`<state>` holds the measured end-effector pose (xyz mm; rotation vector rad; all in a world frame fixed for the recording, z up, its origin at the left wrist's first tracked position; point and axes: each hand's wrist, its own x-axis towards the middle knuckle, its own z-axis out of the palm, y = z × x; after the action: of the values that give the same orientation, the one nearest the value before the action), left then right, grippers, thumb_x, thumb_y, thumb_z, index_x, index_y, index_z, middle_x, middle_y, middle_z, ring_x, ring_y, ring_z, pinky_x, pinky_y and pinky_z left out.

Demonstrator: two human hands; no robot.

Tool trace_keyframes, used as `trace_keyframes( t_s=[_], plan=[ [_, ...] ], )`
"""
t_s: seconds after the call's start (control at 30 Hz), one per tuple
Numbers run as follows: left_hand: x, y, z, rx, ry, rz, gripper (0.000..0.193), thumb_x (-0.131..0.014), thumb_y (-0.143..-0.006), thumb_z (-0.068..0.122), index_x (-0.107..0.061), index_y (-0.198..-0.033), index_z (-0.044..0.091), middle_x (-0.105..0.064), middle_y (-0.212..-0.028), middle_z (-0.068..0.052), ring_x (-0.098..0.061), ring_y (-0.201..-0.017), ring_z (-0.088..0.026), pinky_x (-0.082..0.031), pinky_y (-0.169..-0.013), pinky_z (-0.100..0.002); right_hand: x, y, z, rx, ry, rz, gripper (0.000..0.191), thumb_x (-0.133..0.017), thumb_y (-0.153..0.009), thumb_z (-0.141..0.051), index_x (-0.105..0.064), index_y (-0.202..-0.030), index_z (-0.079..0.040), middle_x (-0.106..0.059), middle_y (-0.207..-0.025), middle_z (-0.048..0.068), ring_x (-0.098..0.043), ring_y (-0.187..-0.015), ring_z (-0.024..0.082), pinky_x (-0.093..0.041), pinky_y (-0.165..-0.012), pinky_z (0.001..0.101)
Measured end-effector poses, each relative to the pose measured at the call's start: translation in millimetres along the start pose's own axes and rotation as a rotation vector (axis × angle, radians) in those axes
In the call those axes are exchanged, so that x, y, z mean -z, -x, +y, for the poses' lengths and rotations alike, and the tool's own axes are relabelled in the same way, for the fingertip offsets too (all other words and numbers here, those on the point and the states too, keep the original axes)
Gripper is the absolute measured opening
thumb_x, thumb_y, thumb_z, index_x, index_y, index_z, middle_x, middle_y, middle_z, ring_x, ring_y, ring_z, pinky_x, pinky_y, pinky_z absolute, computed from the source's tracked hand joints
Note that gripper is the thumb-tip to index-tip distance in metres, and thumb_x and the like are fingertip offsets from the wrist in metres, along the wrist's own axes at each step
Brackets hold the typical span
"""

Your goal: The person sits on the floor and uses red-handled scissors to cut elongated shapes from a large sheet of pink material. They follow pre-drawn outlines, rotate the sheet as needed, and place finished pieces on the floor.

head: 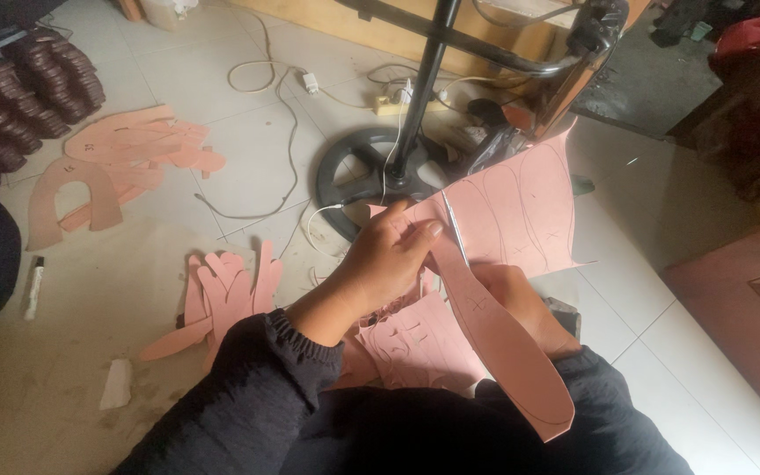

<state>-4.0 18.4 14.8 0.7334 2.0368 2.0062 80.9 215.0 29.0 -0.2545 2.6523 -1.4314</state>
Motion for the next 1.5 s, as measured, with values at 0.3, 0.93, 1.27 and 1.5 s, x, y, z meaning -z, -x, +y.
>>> trace_keyframes(
  t_s=[0.3, 0.93, 1.27, 1.5],
  plan=[
    [-0.9, -2.2, -4.6, 0.039, 0.033, 0.0, 0.035, -0.059, -0.099, 0.025, -0.058, -0.122, -0.002, -0.077, -0.098, -0.007, -0.07, -0.085, -0.01, -0.056, -0.077, -0.027, 2.2, -2.2, -0.3, 0.062, 0.048, 0.025, 0.026, -0.071, -0.079, -0.018, -0.071, -0.081, 0.007, -0.068, -0.087, 0.01, -0.063, -0.077, 0.013, -0.051, -0.062, 0.0307],
    [-6.1, 2.7, 1.2, 0.195, 0.244, -0.092, 0.029, -0.058, -0.1, 0.021, -0.055, -0.115, -0.003, -0.075, -0.091, -0.009, -0.07, -0.075, -0.013, -0.056, -0.066, -0.029, -5.9, 0.3, 2.4, -0.016, -0.069, 0.031, 0.036, -0.069, -0.084, -0.021, -0.07, -0.106, 0.007, -0.068, -0.084, 0.005, -0.056, -0.075, 0.008, -0.05, -0.062, 0.0276],
    [-5.1, -1.2, -9.8, 0.191, 0.323, -0.095, 0.028, -0.059, -0.1, 0.022, -0.054, -0.114, -0.003, -0.075, -0.093, -0.009, -0.069, -0.075, -0.013, -0.056, -0.064, -0.026, -5.1, 0.1, -4.8, -0.017, -0.118, 0.031, 0.036, -0.067, -0.086, -0.022, -0.07, -0.105, 0.008, -0.07, -0.091, 0.005, -0.06, -0.076, 0.008, -0.052, -0.064, 0.0276],
    [-17.6, 5.9, -16.1, 0.107, 0.302, 0.087, 0.03, -0.055, -0.103, 0.029, -0.059, -0.111, 0.0, -0.061, -0.08, -0.001, -0.058, -0.068, -0.008, -0.051, -0.057, -0.028, -11.6, -1.1, -18.1, 0.092, -0.209, 0.006, 0.042, -0.068, -0.083, -0.017, -0.067, -0.118, 0.006, -0.073, -0.095, 0.005, -0.06, -0.085, 0.008, -0.053, -0.072, 0.0283]
  ],
)
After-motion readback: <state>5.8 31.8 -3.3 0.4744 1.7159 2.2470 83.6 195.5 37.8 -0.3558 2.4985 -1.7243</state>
